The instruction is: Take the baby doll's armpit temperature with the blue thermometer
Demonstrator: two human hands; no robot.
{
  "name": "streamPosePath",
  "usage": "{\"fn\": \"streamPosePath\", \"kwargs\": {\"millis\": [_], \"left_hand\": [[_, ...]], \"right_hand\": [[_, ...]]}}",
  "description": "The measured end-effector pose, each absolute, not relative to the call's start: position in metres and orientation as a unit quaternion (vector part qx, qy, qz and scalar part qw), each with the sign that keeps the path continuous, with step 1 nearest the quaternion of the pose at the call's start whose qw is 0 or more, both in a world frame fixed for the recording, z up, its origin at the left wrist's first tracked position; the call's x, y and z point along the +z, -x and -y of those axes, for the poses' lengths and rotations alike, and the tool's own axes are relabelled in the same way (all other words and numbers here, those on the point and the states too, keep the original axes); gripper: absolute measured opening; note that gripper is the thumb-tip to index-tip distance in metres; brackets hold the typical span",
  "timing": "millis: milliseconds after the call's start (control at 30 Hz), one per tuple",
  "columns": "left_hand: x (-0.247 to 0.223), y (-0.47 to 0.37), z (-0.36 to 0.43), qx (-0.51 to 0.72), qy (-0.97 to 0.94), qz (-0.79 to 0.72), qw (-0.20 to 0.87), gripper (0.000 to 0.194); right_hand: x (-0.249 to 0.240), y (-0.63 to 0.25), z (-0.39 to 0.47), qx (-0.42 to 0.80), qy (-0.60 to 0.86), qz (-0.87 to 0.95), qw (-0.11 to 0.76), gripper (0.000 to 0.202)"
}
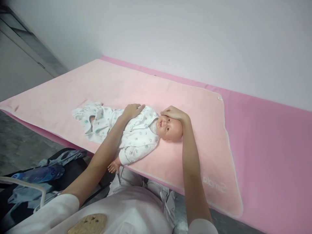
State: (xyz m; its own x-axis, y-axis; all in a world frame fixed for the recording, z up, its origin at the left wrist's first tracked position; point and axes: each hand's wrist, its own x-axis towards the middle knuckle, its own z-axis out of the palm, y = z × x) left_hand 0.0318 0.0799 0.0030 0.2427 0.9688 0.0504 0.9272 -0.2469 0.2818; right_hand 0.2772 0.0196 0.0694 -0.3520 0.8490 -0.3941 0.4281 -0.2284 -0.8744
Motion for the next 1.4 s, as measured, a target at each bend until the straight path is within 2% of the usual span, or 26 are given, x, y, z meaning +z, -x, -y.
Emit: {"fn": "streamPosePath", "kwargs": {"millis": [600,1233,1400], "left_hand": [[0.0034,-0.0317,-0.0792,0.114,-0.785,-0.601,0.097,0.065],[0.0020,-0.0312,-0.0798,0.111,-0.782,-0.605,0.097,0.063],[0.0029,-0.0313,-0.0787,0.110,-0.783,-0.604,0.101,0.063]], "right_hand": [[0.0688,-0.2784,-0.0217,0.542,0.524,0.642,0.138,0.036],[0.0688,-0.2794,-0.0204,0.539,0.534,0.629,0.169,0.039],[0.0659,-0.2856,-0.0213,0.579,0.513,0.609,0.177,0.038]]}}
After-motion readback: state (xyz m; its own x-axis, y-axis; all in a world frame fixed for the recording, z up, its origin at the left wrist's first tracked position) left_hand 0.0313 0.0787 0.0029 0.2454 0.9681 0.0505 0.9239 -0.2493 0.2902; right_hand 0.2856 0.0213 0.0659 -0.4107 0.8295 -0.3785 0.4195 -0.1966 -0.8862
